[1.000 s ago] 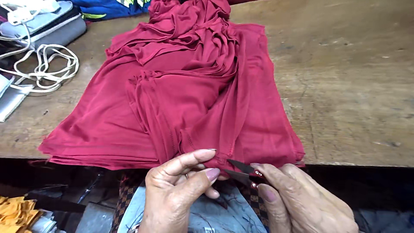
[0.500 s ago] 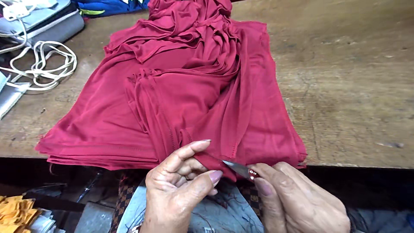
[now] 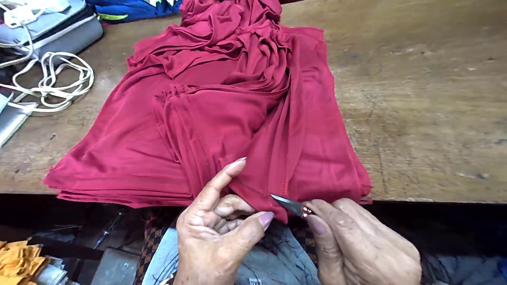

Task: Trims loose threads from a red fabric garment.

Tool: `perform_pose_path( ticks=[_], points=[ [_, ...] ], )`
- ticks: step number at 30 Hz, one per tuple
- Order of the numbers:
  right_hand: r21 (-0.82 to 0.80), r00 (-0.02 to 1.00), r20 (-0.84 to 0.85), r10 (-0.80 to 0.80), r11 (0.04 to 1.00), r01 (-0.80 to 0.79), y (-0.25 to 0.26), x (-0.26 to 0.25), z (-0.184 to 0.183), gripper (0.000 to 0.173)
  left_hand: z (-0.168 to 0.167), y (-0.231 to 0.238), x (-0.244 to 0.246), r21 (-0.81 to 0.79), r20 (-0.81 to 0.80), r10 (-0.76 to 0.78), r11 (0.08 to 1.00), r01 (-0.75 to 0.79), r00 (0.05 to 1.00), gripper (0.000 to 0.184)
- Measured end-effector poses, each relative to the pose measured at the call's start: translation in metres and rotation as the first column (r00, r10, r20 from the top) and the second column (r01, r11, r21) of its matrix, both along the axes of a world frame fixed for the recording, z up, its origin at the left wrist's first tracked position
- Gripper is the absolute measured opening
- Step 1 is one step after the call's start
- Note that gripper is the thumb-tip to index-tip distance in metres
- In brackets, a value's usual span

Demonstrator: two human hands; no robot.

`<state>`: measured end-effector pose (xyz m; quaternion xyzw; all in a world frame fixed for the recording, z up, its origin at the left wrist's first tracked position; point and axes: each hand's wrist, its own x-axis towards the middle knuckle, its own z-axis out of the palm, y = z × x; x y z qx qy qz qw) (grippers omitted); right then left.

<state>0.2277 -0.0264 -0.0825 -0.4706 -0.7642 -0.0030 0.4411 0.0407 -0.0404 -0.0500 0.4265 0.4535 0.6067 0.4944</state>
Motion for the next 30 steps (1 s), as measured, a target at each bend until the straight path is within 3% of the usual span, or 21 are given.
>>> perform_pose_path(
  ticks=[4,14,17,21,25,28,30],
  points=[
    [-0.064,0.999,0.006,0.043,0.997,-0.043,-0.005,0.006,0.006,0.044,0.003,0.001,-0.002,-0.003,-0.001,0.016,1.0,-0.016,1.0,0.073],
    [0.001,0.999,0.034,-0.012,1.0,0.012,-0.005,-0.002,0.002,0.035,0.001,0.0,-0.001,-0.005,-0.008,0.003,1.0,-0.003,1.0,0.076],
    [-0.061,0.988,-0.144,0.051,0.996,-0.061,0.001,-0.004,-0.004,0.034,0.001,0.001,-0.001,-0.009,0.018,-0.016,1.0,0.016,1.0,0.07],
    [-0.207,0.843,-0.529,0.094,0.949,-0.236,0.002,-0.002,-0.006,0.035,0.002,0.002,-0.003,-0.042,0.11,-0.053,0.997,0.058,0.993,0.034],
    [-0.212,0.848,-0.508,0.155,0.931,-0.297,0.002,-0.012,-0.007,0.035,0.003,0.0,-0.004,-0.072,0.147,-0.079,0.993,0.09,0.986,0.027],
    [-0.125,0.829,-0.527,0.186,0.948,-0.292,0.011,-0.022,-0.012,0.021,0.008,0.001,-0.007,-0.008,0.028,-0.098,0.995,0.098,0.995,0.034],
    [-0.108,0.785,-0.575,0.23,0.93,-0.352,0.016,-0.019,-0.006,0.014,0.013,0.005,-0.013,0.102,-0.198,-0.068,0.991,0.09,0.978,0.036]
  ],
)
